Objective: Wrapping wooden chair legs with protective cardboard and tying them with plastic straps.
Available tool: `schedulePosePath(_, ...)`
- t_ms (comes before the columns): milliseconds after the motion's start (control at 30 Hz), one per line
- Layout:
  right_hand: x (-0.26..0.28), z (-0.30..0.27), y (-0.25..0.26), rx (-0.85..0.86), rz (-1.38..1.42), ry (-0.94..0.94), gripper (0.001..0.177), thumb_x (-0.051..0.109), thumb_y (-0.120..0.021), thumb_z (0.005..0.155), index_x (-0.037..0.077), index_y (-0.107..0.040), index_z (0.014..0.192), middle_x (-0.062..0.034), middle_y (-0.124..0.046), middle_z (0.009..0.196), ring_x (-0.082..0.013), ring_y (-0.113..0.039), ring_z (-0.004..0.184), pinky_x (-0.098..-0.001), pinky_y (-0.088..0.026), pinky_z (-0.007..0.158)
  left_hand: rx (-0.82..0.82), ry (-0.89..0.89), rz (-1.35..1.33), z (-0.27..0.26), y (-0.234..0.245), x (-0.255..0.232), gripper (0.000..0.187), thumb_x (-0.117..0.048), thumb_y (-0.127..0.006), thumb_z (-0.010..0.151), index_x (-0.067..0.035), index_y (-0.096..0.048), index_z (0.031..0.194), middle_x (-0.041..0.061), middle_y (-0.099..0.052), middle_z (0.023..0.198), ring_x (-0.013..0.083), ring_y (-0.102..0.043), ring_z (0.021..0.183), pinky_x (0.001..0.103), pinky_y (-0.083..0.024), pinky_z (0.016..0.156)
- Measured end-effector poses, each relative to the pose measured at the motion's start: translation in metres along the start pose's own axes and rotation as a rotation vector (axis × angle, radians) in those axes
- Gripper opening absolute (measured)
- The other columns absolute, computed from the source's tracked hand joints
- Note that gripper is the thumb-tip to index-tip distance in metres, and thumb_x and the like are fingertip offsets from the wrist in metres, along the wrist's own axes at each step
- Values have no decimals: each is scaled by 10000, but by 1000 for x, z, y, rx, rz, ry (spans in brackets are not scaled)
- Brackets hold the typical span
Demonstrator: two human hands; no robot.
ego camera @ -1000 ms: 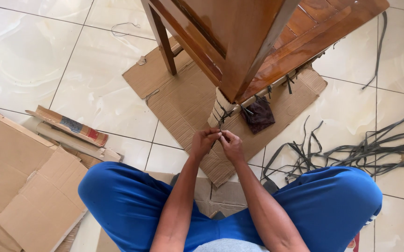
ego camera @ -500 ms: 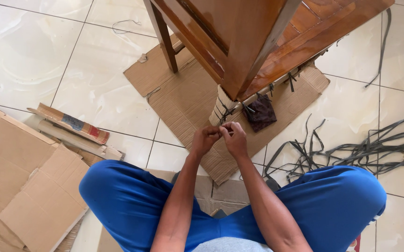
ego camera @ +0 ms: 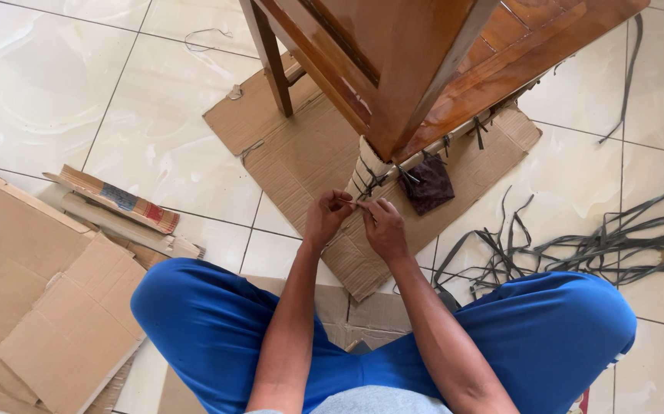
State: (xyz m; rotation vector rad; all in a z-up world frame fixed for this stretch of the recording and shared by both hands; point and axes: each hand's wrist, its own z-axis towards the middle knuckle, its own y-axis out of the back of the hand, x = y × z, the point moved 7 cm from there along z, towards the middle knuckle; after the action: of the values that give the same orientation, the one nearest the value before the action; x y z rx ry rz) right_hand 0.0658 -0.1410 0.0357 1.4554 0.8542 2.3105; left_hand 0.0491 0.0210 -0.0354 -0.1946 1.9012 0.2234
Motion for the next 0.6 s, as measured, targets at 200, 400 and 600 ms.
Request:
schedulePosePath(200, -1, 2, 2, -71, 51, -41, 77, 151, -707, 983, 177, -763, 1030, -53, -658, 828, -267, -708, 791, -370, -597, 696, -104, 104, -513, -3, -10, 6, 218, -271, -681, 995, -59, -693, 1043, 92, -719, 791, 117, -692, 749, 213, -577, 708)
schedulePosePath(400, 1, -3, 0, -109, 38, -32, 53, 101, -685, 996, 114, -725, 1029, -96, -630, 840, -324, -700, 808, -405, -616, 655, -81, 194, -324, 12, -38, 49, 276, -324, -779, 917, -86, -756, 1056, 52, -708, 819, 109, -679, 781, 190, -549, 657)
schedulePosePath(600, -11, -3, -2, -108, 112, -74, 46, 129, -693, 1012, 105, -731, 1010, -98, -666, 854, -313, -724, 842, -405, -610, 671, -93, 250, -339, 18, -40, 57, 248, -308, -778, 899, -104, -758, 1039, 36, -710, 817, 107, -691, 806, 213, -561, 679)
